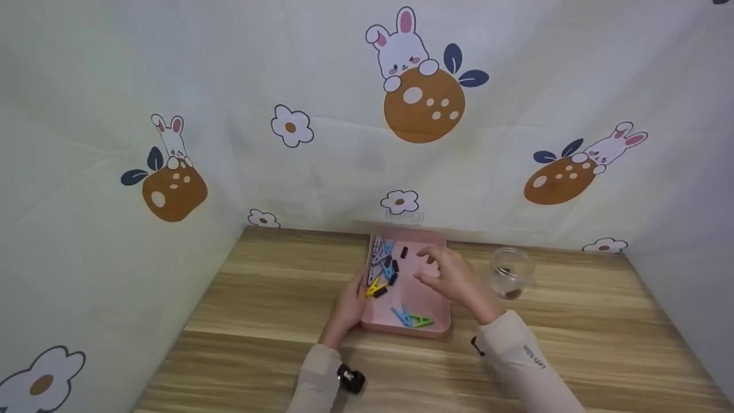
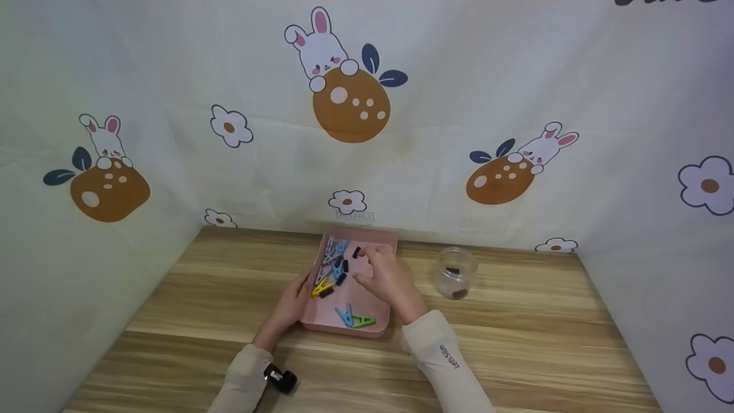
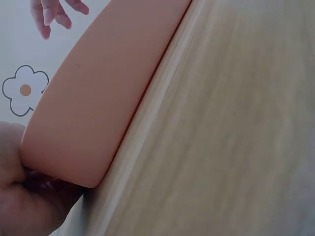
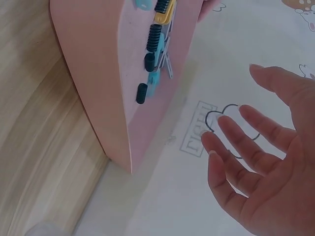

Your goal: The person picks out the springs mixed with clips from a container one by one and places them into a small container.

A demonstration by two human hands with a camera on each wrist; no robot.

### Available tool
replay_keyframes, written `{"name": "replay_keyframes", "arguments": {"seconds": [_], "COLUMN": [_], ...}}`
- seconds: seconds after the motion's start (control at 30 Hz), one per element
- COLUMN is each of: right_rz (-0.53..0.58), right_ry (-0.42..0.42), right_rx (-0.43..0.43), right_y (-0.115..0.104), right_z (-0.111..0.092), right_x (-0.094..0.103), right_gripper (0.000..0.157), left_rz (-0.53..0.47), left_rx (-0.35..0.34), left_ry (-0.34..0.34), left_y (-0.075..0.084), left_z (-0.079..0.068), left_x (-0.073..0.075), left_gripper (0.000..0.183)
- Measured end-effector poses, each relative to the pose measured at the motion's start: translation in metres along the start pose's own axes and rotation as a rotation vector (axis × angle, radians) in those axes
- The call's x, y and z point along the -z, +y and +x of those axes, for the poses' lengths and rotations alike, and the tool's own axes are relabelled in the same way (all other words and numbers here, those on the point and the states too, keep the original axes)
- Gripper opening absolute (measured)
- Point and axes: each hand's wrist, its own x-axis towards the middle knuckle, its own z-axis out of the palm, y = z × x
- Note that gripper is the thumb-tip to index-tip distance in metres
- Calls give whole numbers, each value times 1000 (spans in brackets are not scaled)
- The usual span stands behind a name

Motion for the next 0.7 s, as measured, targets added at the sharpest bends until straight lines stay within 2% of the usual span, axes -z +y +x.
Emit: {"name": "replay_keyframes", "arguments": {"seconds": [0.27,0.5,0.7], "right_rz": [-48,-42,-23], "right_ry": [-9,-81,-123], "right_rx": [124,80,58], "right_y": [-3,-8,-9], "right_z": [2,4,6], "right_x": [-10,-18,-19], "right_gripper": [38,36,35], "left_rz": [36,22,25], "left_rx": [-21,16,-2], "left_ry": [11,7,14], "left_y": [0,0,0], "left_z": [1,1,1], "left_x": [1,-1,-1], "left_gripper": [46,47,46]}}
